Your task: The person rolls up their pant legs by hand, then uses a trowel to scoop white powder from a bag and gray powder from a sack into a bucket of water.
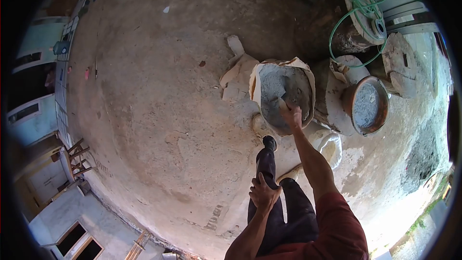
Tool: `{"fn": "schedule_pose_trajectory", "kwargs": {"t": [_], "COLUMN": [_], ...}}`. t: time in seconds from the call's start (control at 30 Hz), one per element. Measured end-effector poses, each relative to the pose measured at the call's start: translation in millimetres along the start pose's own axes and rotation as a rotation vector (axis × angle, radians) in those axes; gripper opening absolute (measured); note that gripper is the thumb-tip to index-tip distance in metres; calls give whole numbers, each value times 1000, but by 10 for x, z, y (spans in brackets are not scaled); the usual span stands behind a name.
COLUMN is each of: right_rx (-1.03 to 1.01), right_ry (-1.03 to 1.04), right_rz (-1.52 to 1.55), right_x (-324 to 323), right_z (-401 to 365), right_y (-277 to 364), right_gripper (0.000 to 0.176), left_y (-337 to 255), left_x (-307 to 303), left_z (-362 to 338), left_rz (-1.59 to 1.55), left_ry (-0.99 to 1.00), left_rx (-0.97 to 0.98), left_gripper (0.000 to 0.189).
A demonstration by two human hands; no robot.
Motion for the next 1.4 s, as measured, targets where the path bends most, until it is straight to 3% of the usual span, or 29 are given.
{"fn": "schedule_pose_trajectory", "kwargs": {"t": [0.2,0.27,0.4,0.47,0.87,0.97,1.07,1.4], "right_rx": [62,-104,-114,-8,63,-67,34,-74], "right_ry": [-54,-90,-62,31,71,18,66,38], "right_rz": [5,55,0,143,318,267,304,175], "right_x": [129,44,-85,-66,-553,-668,-842,-1284], "right_z": [160,140,38,-15,-422,-442,-519,-602], "right_y": [-164,-93,-48,-129,221,197,240,467], "right_gripper": [36,36,36,31,35,37,34,36], "left_y": [-40,-94,-125,-134,-135,-115,-105,-77], "left_x": [-53,-49,-32,-41,0,40,71,160], "left_z": [-7,11,-29,-62,-108,-97,-93,-153], "left_rz": [-2,-19,11,4,-121,-129,-134,-153], "left_ry": [-7,37,33,29,-32,-50,-77,-56], "left_rx": [13,20,6,11,11,-8,-19,-59], "left_gripper": [97,97,95,94,94,95,94,92]}}
Point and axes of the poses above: each hand's wrist, its own z-axis towards the middle knuckle, its own x-axis out of the palm, y = z × x, the point moved 5 cm from there along z, towards the middle knuckle, and after that the axes turned 14 degrees about -x, right-handed, at the moved point
